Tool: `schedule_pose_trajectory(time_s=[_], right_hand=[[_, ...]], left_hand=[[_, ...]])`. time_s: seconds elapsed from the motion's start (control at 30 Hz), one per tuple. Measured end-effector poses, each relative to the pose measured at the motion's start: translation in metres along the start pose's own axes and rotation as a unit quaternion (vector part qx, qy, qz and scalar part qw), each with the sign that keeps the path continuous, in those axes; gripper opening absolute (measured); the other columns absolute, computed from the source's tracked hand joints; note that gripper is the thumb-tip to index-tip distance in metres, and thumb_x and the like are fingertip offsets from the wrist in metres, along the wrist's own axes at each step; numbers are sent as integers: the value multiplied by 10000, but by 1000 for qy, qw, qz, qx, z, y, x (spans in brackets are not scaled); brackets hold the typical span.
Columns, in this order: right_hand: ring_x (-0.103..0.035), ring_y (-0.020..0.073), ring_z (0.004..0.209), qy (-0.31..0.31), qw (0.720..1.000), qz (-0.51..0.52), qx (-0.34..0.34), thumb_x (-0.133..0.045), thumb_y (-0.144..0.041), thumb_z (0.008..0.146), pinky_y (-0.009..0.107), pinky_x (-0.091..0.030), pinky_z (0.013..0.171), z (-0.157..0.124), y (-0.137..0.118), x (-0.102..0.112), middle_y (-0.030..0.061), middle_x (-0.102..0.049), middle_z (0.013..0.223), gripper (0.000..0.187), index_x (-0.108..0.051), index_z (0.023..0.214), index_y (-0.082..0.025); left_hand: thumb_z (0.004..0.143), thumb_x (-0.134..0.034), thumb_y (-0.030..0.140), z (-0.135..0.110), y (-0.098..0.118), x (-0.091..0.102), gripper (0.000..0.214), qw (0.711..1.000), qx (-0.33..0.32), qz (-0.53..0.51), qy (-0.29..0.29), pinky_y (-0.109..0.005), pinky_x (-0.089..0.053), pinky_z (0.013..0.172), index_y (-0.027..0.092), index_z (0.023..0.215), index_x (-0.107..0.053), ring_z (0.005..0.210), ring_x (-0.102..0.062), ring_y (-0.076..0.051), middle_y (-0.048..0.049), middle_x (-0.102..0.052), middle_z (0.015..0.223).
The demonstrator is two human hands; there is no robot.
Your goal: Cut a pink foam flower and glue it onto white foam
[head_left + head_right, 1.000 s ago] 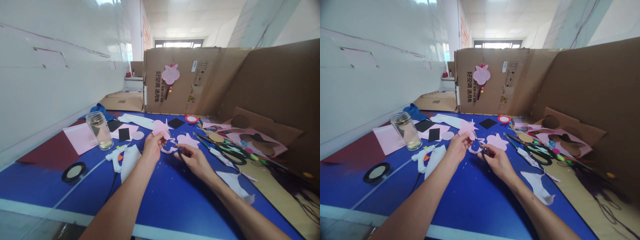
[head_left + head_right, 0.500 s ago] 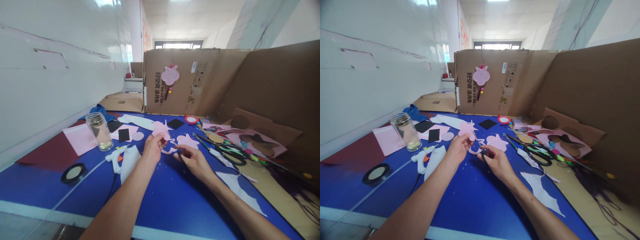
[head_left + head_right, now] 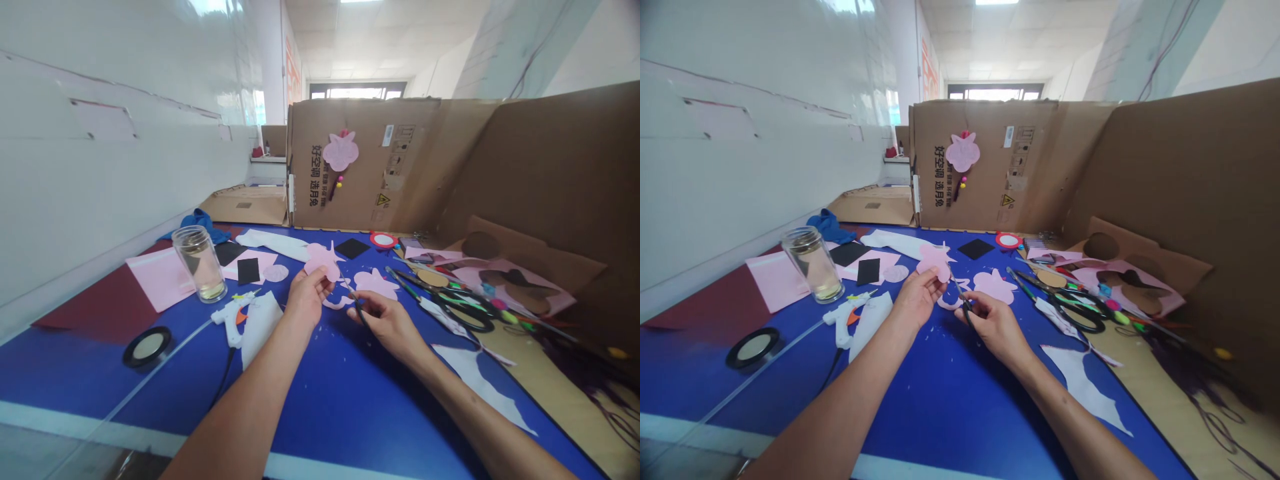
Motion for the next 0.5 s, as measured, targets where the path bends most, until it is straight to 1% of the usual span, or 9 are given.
schedule_pose_trajectory(time_s=[0.2, 0.3, 0.4, 0.5], right_hand=[[-427, 145, 606, -22, 999, -37, 1, -811, -593, 817, 272, -326, 560, -1, -1, -2, -53, -518, 683, 567, -768, 1190, -168], [-464, 156, 616, -35, 994, -101, 12, -769, -578, 865, 275, -346, 572, -2, -2, 1, -45, -541, 693, 516, -783, 1202, -188], [-577, 192, 691, -39, 980, -191, 33, -751, -540, 892, 289, -423, 641, -3, -5, 7, -9, -664, 763, 456, -813, 1208, -217], [-712, 258, 844, -63, 966, -249, 34, -738, -465, 899, 329, -498, 760, -5, -5, 8, 57, -811, 960, 448, -822, 1267, -223]], left_hand=[[838, -765, 123, 3, 4, 1, 192, 1000, -14, 13, -9, -263, -564, 696, 169, 1014, -703, 723, -750, -157, -53, -803, 870], [846, -760, 120, 5, 11, 5, 184, 1000, -23, 11, 0, -265, -565, 701, 173, 1009, -692, 713, -743, -151, -49, -799, 865], [831, -777, 111, 8, 21, 12, 198, 999, -35, -11, 22, -282, -579, 723, 178, 986, -674, 692, -728, -146, -37, -782, 833], [814, -799, 110, 10, 31, 18, 230, 998, -47, -31, 38, -285, -584, 728, 184, 983, -662, 709, -732, -152, -40, -780, 840]])
Point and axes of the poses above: each hand's wrist, its own z-axis towards the middle knuckle, its own x-axis out of the back of the hand, y = z × x, the point moved 10 cm from there along z, towards the middle knuckle
